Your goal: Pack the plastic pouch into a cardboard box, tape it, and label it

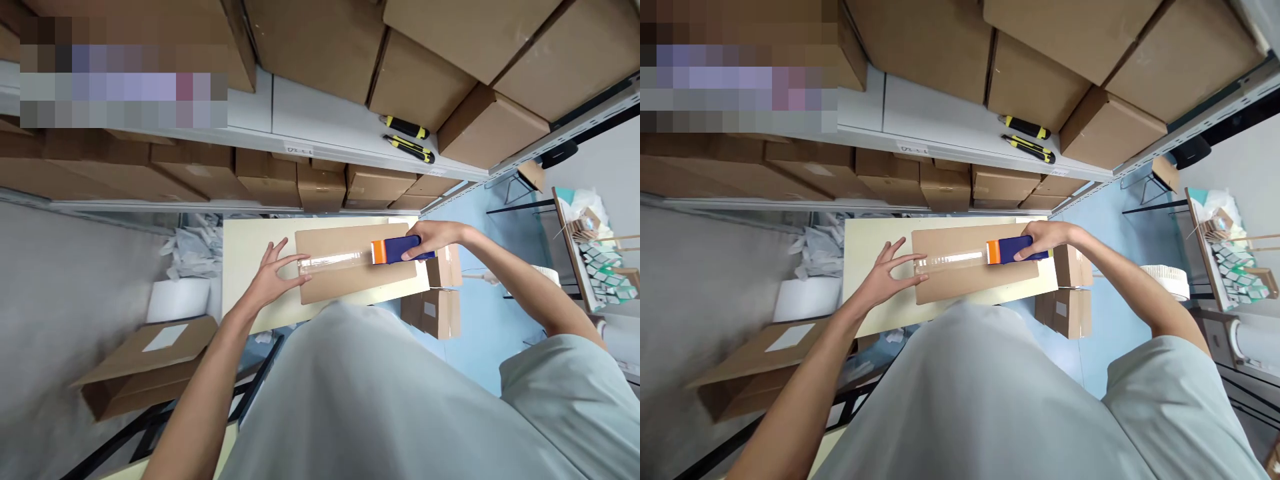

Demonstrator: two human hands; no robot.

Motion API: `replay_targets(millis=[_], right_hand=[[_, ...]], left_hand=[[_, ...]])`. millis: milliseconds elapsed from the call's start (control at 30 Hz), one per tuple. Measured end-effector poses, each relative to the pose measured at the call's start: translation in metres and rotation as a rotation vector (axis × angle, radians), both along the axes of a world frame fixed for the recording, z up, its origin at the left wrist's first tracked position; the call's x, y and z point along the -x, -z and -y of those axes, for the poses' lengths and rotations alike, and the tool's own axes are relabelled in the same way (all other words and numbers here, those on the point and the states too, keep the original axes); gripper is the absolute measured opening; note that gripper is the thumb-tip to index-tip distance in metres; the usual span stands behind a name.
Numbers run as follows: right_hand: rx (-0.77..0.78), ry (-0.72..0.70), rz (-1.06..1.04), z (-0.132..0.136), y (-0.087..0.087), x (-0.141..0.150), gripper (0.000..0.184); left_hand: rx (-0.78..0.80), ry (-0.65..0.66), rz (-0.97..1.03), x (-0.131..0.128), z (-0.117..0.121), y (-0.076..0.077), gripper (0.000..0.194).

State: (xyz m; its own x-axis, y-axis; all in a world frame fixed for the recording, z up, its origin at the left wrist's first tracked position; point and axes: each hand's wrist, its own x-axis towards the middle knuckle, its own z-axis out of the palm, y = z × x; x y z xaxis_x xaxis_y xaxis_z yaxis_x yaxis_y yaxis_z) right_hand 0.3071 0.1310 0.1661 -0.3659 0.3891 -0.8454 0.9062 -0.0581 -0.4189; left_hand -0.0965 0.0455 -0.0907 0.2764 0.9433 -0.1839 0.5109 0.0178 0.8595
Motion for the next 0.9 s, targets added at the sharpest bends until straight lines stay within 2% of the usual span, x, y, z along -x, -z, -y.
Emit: replay_targets(millis=[133, 267, 467, 667, 900], right_hand=[[0.097, 0.058, -0.026, -0.004, 0.004, -0.054, 0.066], [0.144, 0.064, -0.073, -0.011, 0.01, -0.102, 0.065], [0.213, 0.07, -0.149, -0.025, 0.03, -0.163, 0.062], [0.232, 0.055, -0.135, -0.032, 0.047, -0.196, 0.063], [0.254, 0.039, -0.16, -0.035, 0.074, -0.206, 0.067]], left_hand=[[0.047, -0.013, -0.072, -0.002, -0.002, -0.007, 0.089], [0.116, -0.009, -0.174, -0.006, -0.004, -0.022, 0.097], [0.141, -0.068, -0.272, -0.014, -0.004, -0.034, 0.102], [0.143, -0.129, -0.35, -0.019, -0.002, -0.038, 0.089], [0.149, -0.199, -0.343, -0.029, 0.003, -0.045, 0.077]])
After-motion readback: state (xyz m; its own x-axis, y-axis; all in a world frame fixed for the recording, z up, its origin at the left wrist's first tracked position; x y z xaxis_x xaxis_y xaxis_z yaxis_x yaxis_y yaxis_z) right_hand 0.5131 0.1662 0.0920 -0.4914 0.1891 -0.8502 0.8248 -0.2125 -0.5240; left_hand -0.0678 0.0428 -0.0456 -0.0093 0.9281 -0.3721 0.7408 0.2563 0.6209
